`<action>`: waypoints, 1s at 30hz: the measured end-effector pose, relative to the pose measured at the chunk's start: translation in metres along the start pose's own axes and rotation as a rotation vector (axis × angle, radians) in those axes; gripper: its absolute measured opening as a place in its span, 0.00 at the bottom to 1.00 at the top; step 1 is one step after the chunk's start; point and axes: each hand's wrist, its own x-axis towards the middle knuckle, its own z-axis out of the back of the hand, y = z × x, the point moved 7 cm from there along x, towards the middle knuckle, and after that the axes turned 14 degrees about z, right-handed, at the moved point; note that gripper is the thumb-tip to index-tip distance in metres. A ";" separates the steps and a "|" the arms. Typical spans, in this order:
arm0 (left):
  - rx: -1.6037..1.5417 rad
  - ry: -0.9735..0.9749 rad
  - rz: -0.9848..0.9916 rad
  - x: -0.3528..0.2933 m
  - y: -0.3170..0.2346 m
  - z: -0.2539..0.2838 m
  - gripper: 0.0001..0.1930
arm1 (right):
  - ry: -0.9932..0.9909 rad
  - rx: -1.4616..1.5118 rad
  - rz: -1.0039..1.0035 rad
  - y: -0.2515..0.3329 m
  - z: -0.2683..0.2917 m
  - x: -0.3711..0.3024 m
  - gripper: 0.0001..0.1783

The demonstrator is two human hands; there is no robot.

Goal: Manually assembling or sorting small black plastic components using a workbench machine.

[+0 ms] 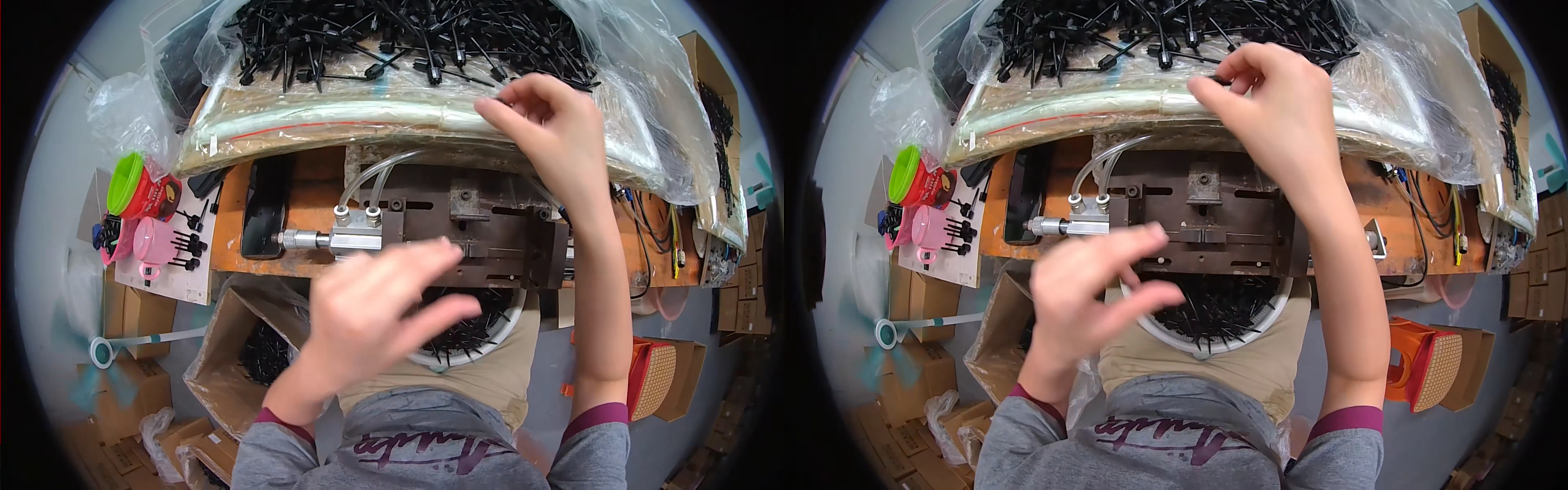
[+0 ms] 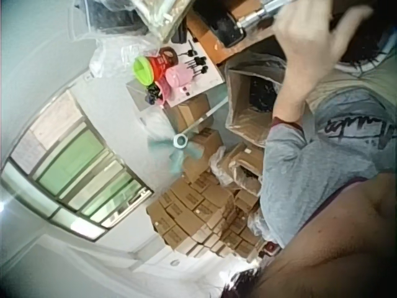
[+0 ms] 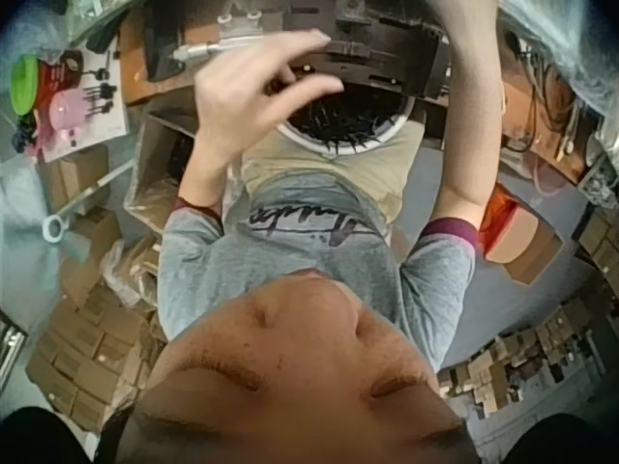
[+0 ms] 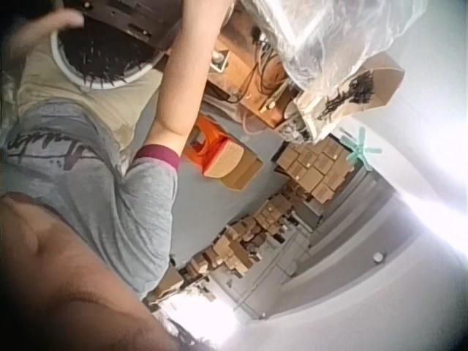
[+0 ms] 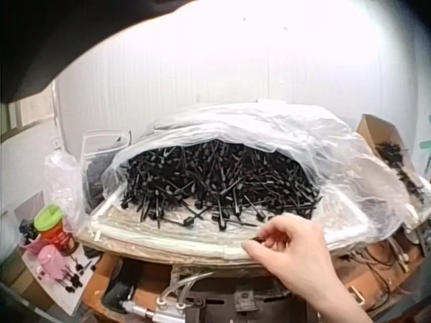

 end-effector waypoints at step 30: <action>0.129 -0.106 0.149 0.161 0.042 -0.009 0.15 | 0.322 -0.280 0.365 0.062 -0.045 -0.173 0.12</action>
